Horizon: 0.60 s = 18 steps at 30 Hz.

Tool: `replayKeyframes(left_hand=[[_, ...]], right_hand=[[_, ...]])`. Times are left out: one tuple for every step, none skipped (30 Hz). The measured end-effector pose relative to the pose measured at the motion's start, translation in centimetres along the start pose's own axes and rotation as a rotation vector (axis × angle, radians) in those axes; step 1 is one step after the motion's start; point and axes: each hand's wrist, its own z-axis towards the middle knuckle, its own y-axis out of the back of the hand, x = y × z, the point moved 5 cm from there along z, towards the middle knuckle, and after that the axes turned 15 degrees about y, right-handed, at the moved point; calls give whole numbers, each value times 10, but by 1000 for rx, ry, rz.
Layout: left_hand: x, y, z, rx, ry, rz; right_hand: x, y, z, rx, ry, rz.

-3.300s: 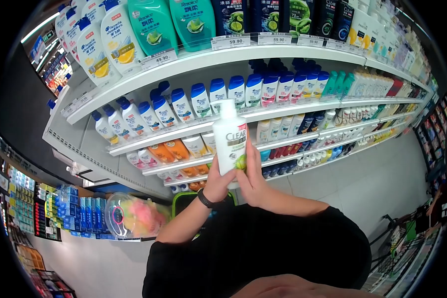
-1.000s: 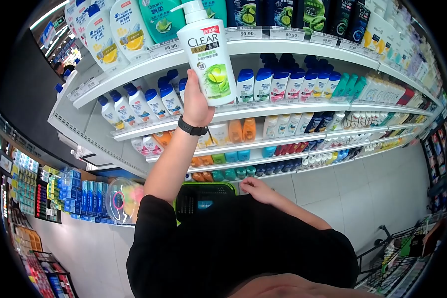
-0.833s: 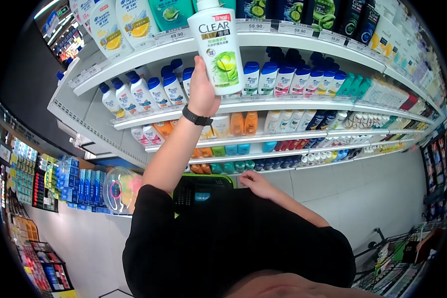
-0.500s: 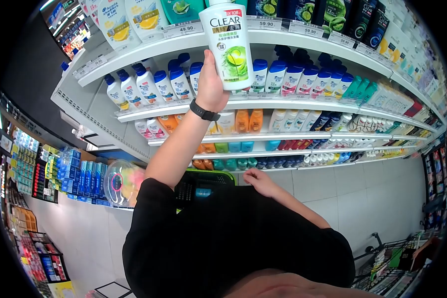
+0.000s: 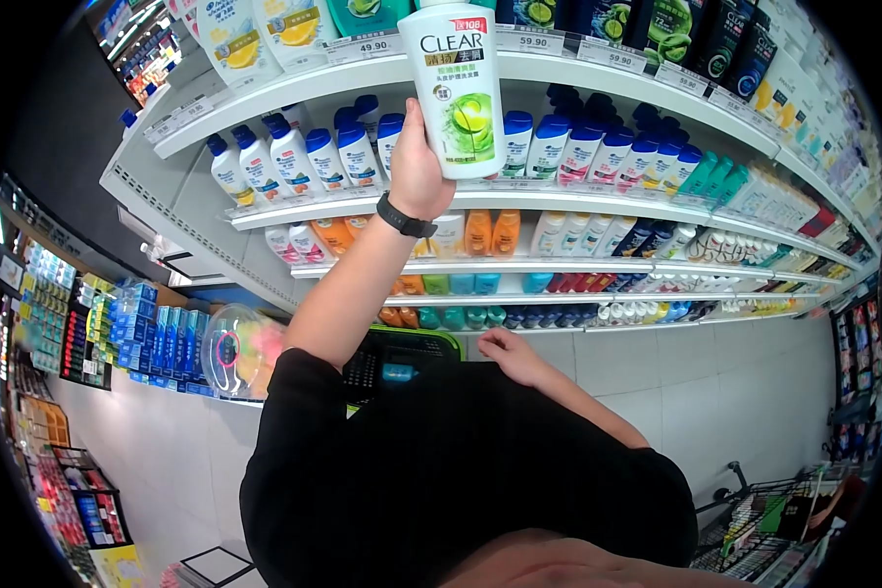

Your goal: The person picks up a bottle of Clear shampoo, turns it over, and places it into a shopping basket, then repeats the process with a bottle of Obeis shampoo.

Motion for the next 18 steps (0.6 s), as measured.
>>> replayKeyframes(left_hand=[[1, 2, 0, 0, 1, 0], [2, 4, 1, 16, 6, -1], [4, 4, 1, 32, 10, -2], [4, 5, 0, 31, 11, -3], [5, 5, 0, 39, 13, 1], [5, 4, -1, 48, 16, 6], [5, 4, -1, 47, 18, 5], [5, 4, -1, 38, 18, 1], [5, 4, -1, 30, 19, -2], [6, 4, -2, 30, 20, -3], [7, 5, -2, 23, 20, 3], [7, 7, -2, 16, 21, 8], [10, 10, -2, 18, 22, 9], [13, 15, -2, 21, 23, -22], [13, 12, -3, 29, 24, -51], [13, 5, -10, 42, 42, -102], [15, 3, -15, 64, 65, -80], [16, 2, -18, 86, 87, -58]], right_hand=[[1, 0, 0, 1, 8, -7], [2, 0, -1, 3, 14, -14], [3, 0, -1, 3, 12, -13], [4, 1, -1, 4, 13, -18], [5, 1, -1, 5, 13, -23], [7, 1, -2, 5, 12, -23], [10, 1, -2, 1, 11, -23], [11, 1, -3, -3, 11, -23], [10, 0, -3, -4, 10, -22], [7, 0, -3, -5, 11, -20], [6, 0, -3, -5, 13, -17], [8, 0, -3, -6, 12, -18], [11, -1, -4, -3, 8, -26], [13, 0, -3, -3, 6, -36], [14, 1, -2, -11, 12, -39], [14, 1, -3, -7, 1, -44], [14, 0, -4, -4, -12, -48], [14, 1, -3, -15, -7, -48]])
